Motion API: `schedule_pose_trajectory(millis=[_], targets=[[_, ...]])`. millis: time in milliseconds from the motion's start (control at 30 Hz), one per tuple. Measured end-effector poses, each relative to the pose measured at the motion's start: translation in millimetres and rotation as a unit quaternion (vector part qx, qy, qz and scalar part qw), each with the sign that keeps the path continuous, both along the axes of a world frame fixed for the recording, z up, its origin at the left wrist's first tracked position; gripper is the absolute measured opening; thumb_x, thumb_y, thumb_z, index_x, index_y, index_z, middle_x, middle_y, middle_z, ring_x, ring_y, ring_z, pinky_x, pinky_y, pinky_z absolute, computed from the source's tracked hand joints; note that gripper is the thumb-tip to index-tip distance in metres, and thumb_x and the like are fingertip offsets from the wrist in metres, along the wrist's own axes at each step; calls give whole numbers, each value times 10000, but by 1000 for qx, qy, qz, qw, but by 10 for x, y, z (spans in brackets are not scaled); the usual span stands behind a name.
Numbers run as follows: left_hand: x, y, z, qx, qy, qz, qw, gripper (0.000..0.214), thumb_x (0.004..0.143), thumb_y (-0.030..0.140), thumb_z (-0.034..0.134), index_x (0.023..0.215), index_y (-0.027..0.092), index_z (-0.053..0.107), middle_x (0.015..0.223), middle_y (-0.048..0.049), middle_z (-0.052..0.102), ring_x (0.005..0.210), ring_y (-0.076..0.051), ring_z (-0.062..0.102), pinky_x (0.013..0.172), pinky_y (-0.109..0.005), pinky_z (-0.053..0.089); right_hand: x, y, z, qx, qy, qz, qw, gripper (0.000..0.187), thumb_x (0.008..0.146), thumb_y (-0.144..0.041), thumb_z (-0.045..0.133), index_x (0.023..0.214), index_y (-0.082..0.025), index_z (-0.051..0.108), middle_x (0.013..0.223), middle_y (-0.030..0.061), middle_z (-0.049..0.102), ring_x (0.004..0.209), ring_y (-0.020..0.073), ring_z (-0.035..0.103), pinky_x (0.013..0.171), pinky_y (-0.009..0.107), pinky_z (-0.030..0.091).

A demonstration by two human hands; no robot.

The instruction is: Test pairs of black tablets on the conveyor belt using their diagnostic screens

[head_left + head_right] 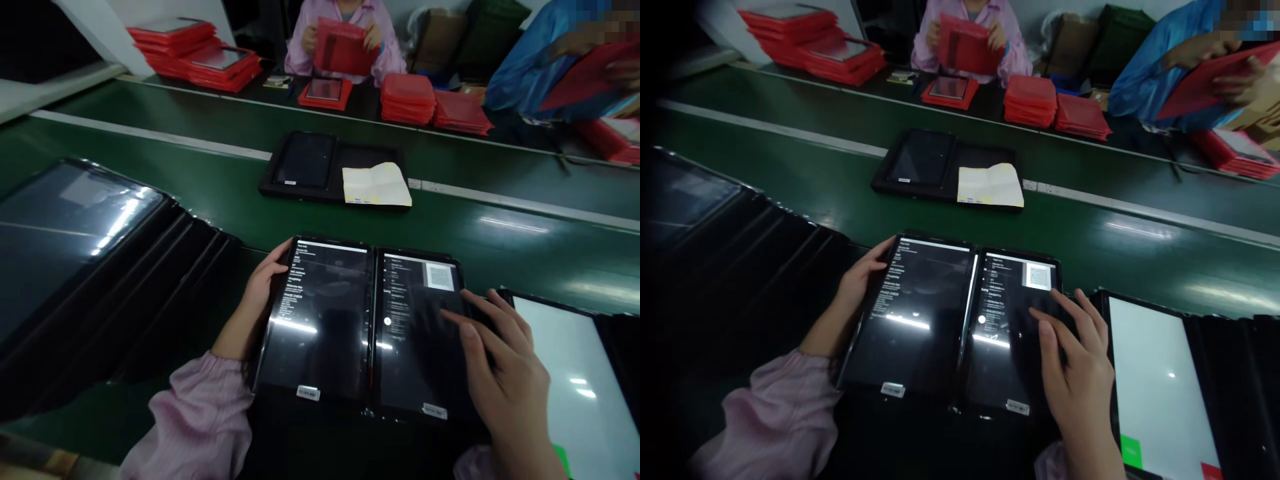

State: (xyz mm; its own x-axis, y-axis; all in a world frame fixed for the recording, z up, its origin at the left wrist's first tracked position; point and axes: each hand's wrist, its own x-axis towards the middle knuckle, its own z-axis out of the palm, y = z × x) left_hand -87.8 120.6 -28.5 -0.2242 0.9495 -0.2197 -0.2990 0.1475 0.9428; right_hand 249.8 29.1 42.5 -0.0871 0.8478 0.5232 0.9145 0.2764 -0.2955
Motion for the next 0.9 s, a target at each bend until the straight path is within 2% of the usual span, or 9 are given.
schedule_pose_trajectory(millis=[167, 233, 300, 367, 433, 533, 733, 900], targets=[[-83, 77, -25, -49, 48, -76, 995, 854, 545, 287, 902, 1382, 281, 731, 1389, -80, 765, 1405, -437, 614, 1119, -500, 564, 47, 148, 1, 8, -21, -12, 1000, 416, 1115, -447, 460, 1123, -270, 837, 1329, 115, 745, 1419, 371, 596, 1109, 624, 556], [-109, 143, 1, -48, 5, -94, 994, 772, 552, 336, 886, 1312, 277, 767, 1348, -89, 781, 1369, -431, 642, 1137, -507, 552, 32, 230, -18, 5, -33, -2, 999, 445, 1115, -477, 449, 1139, -265, 839, 1358, 129, 726, 1436, 388, 566, 1125, 655, 533], [-121, 225, 41, -43, -43, -96, 994, 569, 596, 433, 806, 1139, 264, 827, 1256, -102, 811, 1335, -435, 660, 1157, -522, 534, 1, 312, -45, -5, -41, 12, 999, 469, 1117, -489, 431, 1162, -262, 839, 1402, 139, 699, 1455, 405, 532, 1155, 699, 487], [-116, 311, 72, -42, -58, -96, 993, 440, 626, 457, 744, 1013, 274, 848, 1166, -93, 834, 1291, -432, 680, 1148, -532, 539, -32, 381, -75, -25, -49, 16, 998, 477, 1117, -492, 418, 1202, -271, 832, 1465, 138, 660, 1486, 418, 484, 1184, 737, 435], [-100, 387, 81, -38, -50, -100, 993, 431, 631, 402, 736, 1025, 269, 852, 1179, -69, 833, 1242, -411, 700, 1114, -529, 563, -52, 428, -107, -45, -55, 13, 997, 471, 1115, -497, 418, 1250, -290, 819, 1527, 129, 616, 1519, 432, 434, 1197, 764, 398], [-83, 455, 59, -30, -42, -121, 991, 533, 616, 329, 745, 1129, 219, 841, 1240, -78, 813, 1147, -368, 730, 1028, -485, 599, -45, 462, -153, -58, -59, 5, 997, 473, 1108, -522, 428, 1240, -301, 825, 1561, 116, 589, 1545, 460, 388, 1191, 793, 378], [-113, 463, 16, -27, -44, -136, 989, 627, 590, 288, 726, 1204, 204, 822, 1150, -79, 810, 1027, -314, 729, 886, -392, 596, 9, 469, -129, -8, -46, 1, 999, 521, 1114, -547, 400, 1195, -267, 832, 1485, 141, 661, 1507, 464, 469, 1188, 800, 380], [-129, 472, -13, -26, -32, -143, 989, 665, 572, 267, 727, 1228, 204, 814, 1086, -53, 804, 965, -286, 715, 801, -352, 578, 40, 435, -44, -23, -42, -14, 999, 499, 1116, -531, 399, 1241, -274, 808, 1468, 134, 674, 1501, 439, 499, 1185, 747, 435]])
